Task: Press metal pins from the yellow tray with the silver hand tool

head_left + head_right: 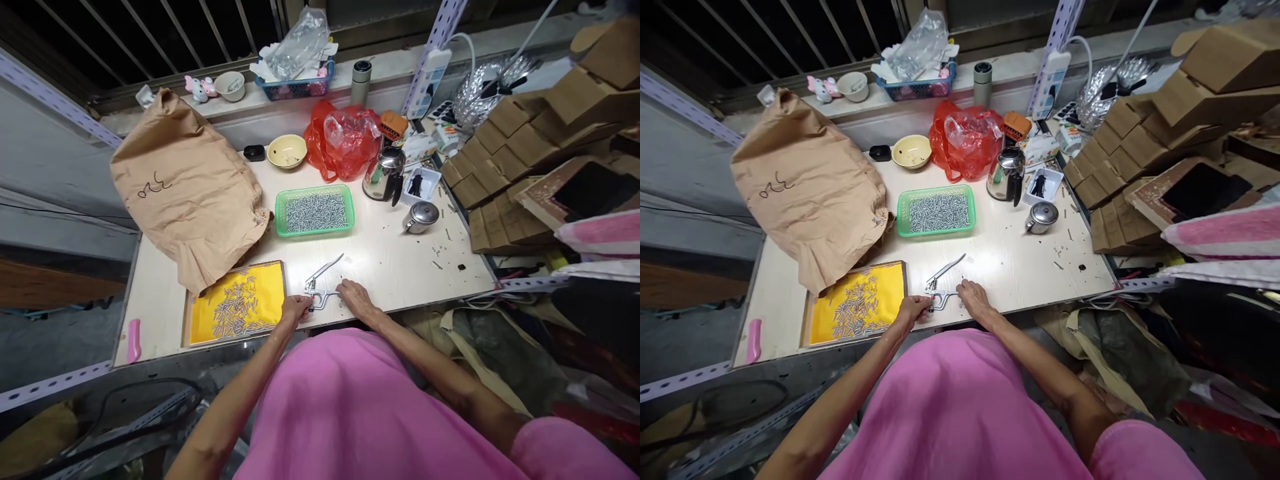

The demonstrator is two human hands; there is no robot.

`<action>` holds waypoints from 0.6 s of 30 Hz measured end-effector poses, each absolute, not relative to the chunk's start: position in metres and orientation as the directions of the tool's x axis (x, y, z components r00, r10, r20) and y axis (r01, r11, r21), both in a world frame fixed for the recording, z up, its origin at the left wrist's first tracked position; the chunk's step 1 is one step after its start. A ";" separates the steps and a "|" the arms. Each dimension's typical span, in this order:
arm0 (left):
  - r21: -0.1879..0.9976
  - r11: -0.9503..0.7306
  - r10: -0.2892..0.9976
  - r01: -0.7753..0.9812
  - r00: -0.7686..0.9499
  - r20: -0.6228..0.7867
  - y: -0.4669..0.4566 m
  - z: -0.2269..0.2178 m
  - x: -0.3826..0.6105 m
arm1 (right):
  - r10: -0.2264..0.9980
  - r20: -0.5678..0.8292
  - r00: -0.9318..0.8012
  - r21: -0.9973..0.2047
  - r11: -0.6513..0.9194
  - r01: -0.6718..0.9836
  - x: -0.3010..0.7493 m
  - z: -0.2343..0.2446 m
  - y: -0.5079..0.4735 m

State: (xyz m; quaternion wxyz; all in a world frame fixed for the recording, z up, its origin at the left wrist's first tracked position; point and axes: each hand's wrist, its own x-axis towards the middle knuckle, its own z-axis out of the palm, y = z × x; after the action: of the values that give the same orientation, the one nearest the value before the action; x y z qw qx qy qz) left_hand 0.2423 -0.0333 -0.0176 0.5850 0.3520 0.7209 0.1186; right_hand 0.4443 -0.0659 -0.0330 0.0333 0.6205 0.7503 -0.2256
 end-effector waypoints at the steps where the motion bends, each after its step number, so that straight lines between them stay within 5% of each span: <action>1: 0.575 0.726 0.642 0.376 -0.074 -0.763 -0.033 -0.018 0.243 | 0.918 -0.325 -0.227 -0.296 0.129 0.946 0.445 -0.033 -0.067; 18: 0.431 0.715 0.547 0.551 -0.056 -0.835 -0.019 -0.022 0.243 | 0.938 -0.258 -0.231 -0.353 0.131 0.926 0.452 -0.029 -0.060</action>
State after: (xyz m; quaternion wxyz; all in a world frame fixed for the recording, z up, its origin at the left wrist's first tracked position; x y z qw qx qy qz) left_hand 0.2429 -0.0193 -0.0224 0.5740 0.3776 0.7266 -0.0016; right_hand 0.4524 -0.0596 -0.0289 -0.0132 0.6200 0.7519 -0.2240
